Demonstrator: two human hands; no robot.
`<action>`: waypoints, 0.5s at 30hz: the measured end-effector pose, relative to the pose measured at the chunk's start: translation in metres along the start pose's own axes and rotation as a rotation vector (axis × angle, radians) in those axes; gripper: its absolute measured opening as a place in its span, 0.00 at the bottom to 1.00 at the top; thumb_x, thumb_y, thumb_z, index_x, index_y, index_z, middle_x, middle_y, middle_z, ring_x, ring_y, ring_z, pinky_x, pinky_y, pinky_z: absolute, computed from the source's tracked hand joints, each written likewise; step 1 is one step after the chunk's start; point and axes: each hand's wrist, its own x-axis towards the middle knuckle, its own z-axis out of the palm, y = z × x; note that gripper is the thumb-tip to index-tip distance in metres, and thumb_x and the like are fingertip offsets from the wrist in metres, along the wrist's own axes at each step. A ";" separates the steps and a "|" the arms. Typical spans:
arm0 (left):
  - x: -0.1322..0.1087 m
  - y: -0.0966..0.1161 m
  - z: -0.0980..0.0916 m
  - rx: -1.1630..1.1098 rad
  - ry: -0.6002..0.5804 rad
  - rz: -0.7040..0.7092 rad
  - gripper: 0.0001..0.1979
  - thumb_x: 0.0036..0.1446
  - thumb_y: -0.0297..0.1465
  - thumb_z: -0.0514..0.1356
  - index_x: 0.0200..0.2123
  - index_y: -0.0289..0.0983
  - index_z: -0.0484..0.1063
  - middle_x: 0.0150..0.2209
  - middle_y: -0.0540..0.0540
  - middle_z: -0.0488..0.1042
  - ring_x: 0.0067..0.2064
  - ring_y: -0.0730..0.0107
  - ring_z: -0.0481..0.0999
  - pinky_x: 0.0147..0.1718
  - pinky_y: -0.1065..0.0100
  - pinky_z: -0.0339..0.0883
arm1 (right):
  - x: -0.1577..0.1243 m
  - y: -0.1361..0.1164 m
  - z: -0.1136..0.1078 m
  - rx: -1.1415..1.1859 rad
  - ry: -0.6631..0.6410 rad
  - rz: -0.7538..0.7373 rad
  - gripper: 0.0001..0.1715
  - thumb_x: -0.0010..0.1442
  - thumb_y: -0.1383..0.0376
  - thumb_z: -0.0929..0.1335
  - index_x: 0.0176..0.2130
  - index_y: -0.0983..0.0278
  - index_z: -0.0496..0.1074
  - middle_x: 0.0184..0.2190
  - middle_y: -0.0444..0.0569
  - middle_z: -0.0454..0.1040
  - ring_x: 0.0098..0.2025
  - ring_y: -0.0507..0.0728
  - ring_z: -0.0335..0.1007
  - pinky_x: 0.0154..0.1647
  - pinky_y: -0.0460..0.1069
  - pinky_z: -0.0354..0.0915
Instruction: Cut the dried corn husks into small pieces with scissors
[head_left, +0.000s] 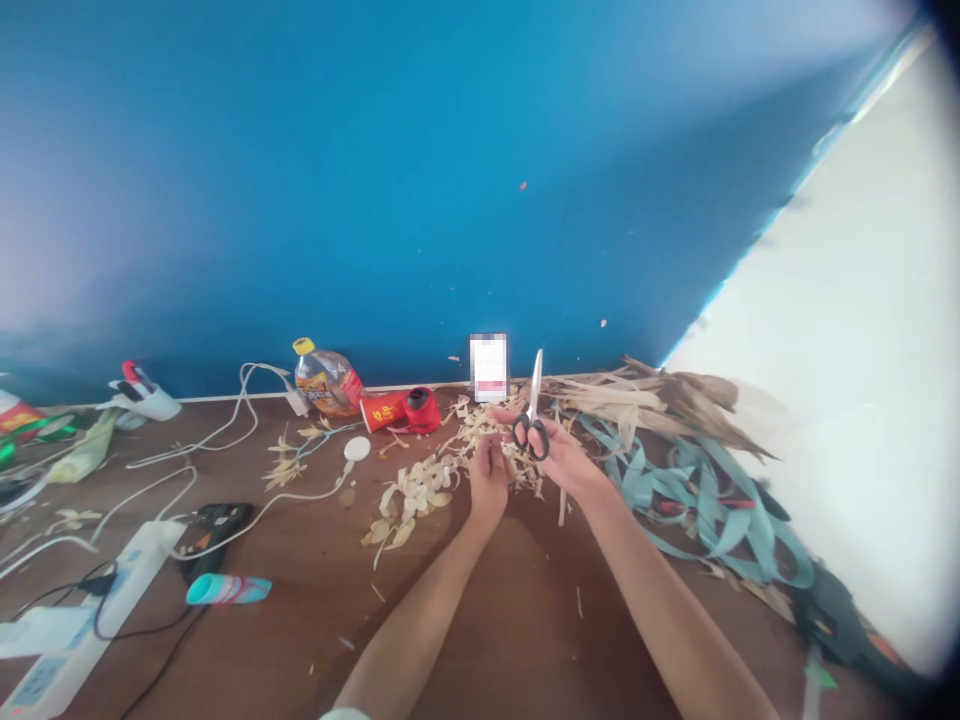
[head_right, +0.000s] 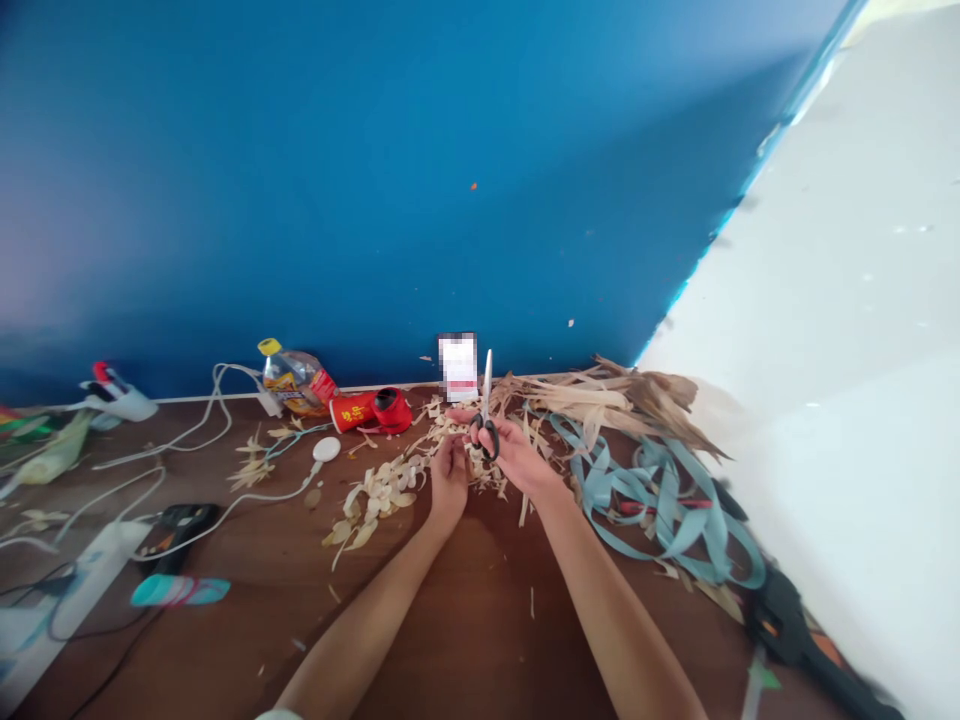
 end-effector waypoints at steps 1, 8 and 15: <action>0.000 0.000 0.000 -0.012 0.001 -0.011 0.16 0.63 0.42 0.49 0.37 0.36 0.67 0.21 0.54 0.61 0.21 0.77 0.60 0.22 0.74 0.56 | 0.000 0.001 -0.001 -0.008 0.019 -0.010 0.23 0.54 0.43 0.66 0.31 0.59 0.73 0.39 0.56 0.76 0.49 0.64 0.69 0.47 0.60 0.66; -0.001 0.001 0.001 -0.082 -0.069 -0.090 0.17 0.62 0.45 0.49 0.38 0.37 0.64 0.17 0.57 0.56 0.17 0.79 0.57 0.17 0.75 0.52 | 0.003 0.008 -0.004 -0.024 0.125 -0.028 0.24 0.53 0.44 0.68 0.35 0.60 0.76 0.33 0.52 0.74 0.40 0.60 0.70 0.42 0.57 0.68; 0.003 0.001 -0.003 -0.013 0.007 -0.025 0.13 0.61 0.41 0.53 0.39 0.36 0.65 0.21 0.55 0.60 0.21 0.77 0.59 0.22 0.74 0.56 | 0.005 0.009 -0.010 -0.047 0.192 0.007 0.17 0.49 0.52 0.72 0.28 0.62 0.70 0.25 0.43 0.68 0.29 0.53 0.64 0.34 0.49 0.64</action>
